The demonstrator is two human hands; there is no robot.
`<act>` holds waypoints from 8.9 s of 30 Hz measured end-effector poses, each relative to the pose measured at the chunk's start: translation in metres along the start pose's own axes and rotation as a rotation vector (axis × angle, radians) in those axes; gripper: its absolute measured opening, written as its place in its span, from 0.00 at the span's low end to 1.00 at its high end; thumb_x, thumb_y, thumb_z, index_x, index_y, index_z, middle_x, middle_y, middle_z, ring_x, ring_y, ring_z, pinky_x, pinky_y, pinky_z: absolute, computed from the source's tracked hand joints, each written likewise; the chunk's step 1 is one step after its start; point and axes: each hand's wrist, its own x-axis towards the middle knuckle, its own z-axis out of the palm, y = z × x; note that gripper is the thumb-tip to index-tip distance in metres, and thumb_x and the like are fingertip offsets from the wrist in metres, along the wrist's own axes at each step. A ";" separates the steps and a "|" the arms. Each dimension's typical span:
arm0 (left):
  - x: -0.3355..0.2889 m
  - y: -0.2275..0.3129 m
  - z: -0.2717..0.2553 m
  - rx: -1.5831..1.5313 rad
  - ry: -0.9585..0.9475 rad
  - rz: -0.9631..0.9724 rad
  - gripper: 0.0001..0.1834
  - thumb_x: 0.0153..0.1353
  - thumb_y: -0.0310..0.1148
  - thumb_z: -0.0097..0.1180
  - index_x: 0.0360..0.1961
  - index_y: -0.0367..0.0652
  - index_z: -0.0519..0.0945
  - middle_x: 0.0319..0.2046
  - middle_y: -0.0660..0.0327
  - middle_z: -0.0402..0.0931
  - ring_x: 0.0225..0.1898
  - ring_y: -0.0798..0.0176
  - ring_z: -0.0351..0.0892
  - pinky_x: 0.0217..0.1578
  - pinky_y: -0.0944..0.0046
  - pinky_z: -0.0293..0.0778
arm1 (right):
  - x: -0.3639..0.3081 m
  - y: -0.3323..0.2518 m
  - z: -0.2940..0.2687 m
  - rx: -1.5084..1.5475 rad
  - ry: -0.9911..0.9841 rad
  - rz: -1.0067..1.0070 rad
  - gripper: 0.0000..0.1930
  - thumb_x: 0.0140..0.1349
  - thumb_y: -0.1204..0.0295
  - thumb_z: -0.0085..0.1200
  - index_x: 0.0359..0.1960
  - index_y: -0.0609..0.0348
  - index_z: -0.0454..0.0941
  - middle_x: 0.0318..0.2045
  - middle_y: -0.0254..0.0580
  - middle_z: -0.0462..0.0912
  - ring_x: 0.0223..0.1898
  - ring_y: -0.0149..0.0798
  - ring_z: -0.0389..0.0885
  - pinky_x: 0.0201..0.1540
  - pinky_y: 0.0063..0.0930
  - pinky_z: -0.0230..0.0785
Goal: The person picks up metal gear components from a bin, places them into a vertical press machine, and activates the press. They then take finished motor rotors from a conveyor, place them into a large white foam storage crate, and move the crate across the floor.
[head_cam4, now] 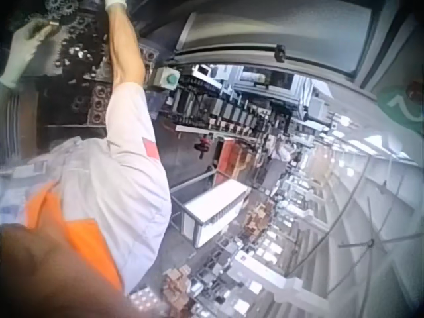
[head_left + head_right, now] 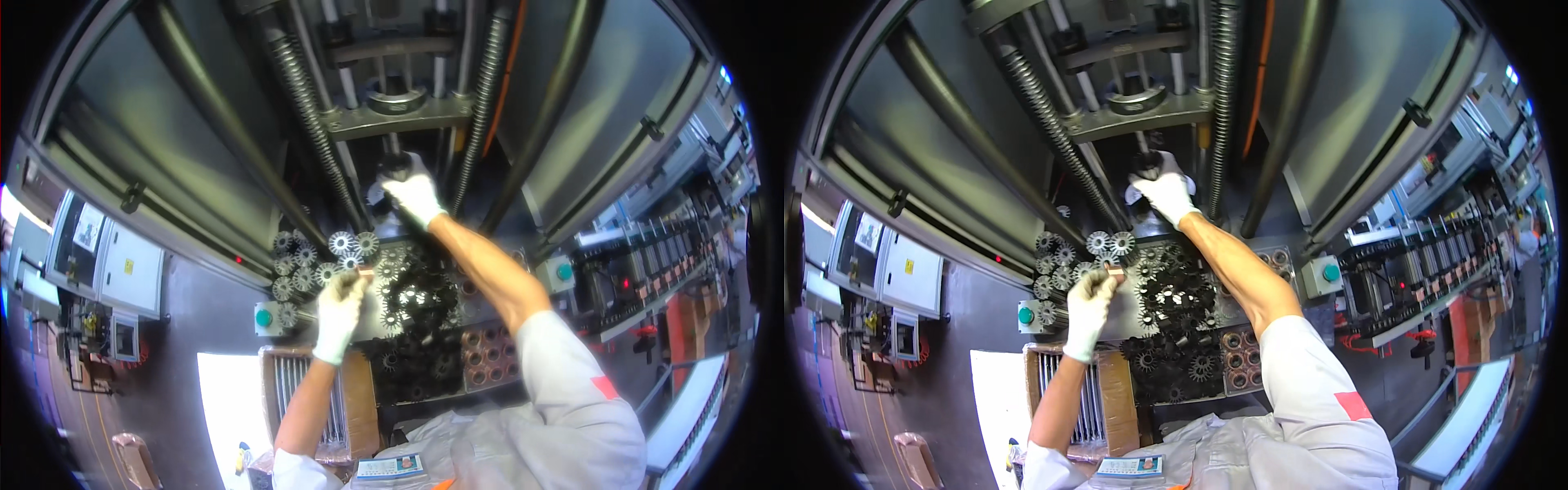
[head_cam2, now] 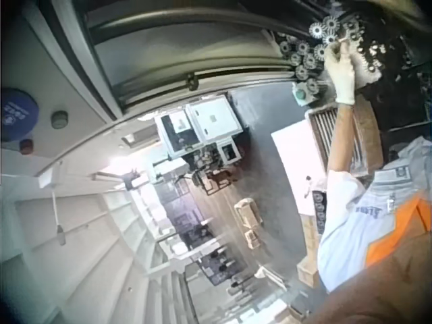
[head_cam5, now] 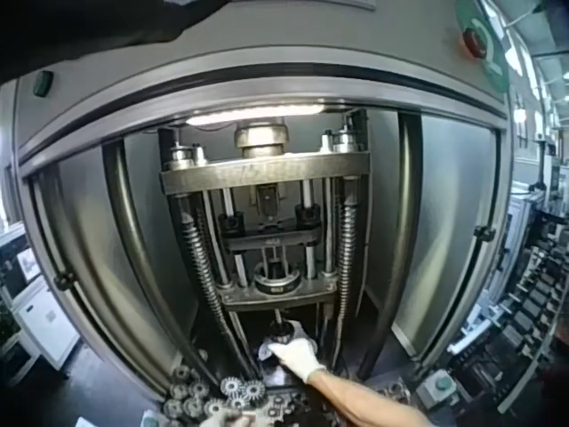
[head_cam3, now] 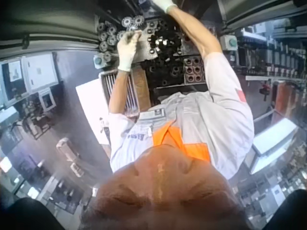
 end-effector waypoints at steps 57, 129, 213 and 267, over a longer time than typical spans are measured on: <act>-0.044 0.017 -0.131 0.963 0.287 0.240 0.21 0.69 0.40 0.56 0.57 0.40 0.79 0.57 0.45 0.77 0.58 0.44 0.78 0.60 0.52 0.72 | -0.167 -0.023 -0.051 -0.898 -0.891 -0.613 0.20 0.59 0.56 0.60 0.51 0.49 0.78 0.36 0.44 0.82 0.37 0.45 0.83 0.33 0.41 0.72; 0.173 0.158 0.061 0.788 -0.201 0.669 0.20 0.52 0.32 0.72 0.41 0.36 0.75 0.35 0.49 0.80 0.40 0.51 0.82 0.42 0.57 0.75 | -0.173 -0.021 -0.144 -0.325 -0.499 0.156 0.17 0.67 0.67 0.56 0.55 0.57 0.79 0.41 0.44 0.79 0.36 0.35 0.84 0.38 0.32 0.73; 0.221 0.186 0.107 -0.034 0.089 0.447 0.16 0.68 0.34 0.56 0.21 0.42 0.75 0.14 0.69 0.66 0.16 0.71 0.67 0.17 0.64 0.63 | -0.250 -0.077 -0.294 -0.814 -0.322 0.055 0.12 0.65 0.73 0.55 0.49 0.55 0.83 0.39 0.48 0.82 0.38 0.51 0.84 0.41 0.39 0.76; -0.424 0.019 -0.039 -0.243 0.337 -0.262 0.17 0.60 0.39 0.71 0.41 0.36 0.83 0.39 0.63 0.83 0.41 0.71 0.79 0.46 0.68 0.75 | -0.368 -0.153 0.026 -0.061 -1.326 -0.662 0.20 0.56 0.78 0.62 0.53 0.57 0.81 0.57 0.55 0.78 0.51 0.51 0.83 0.53 0.38 0.75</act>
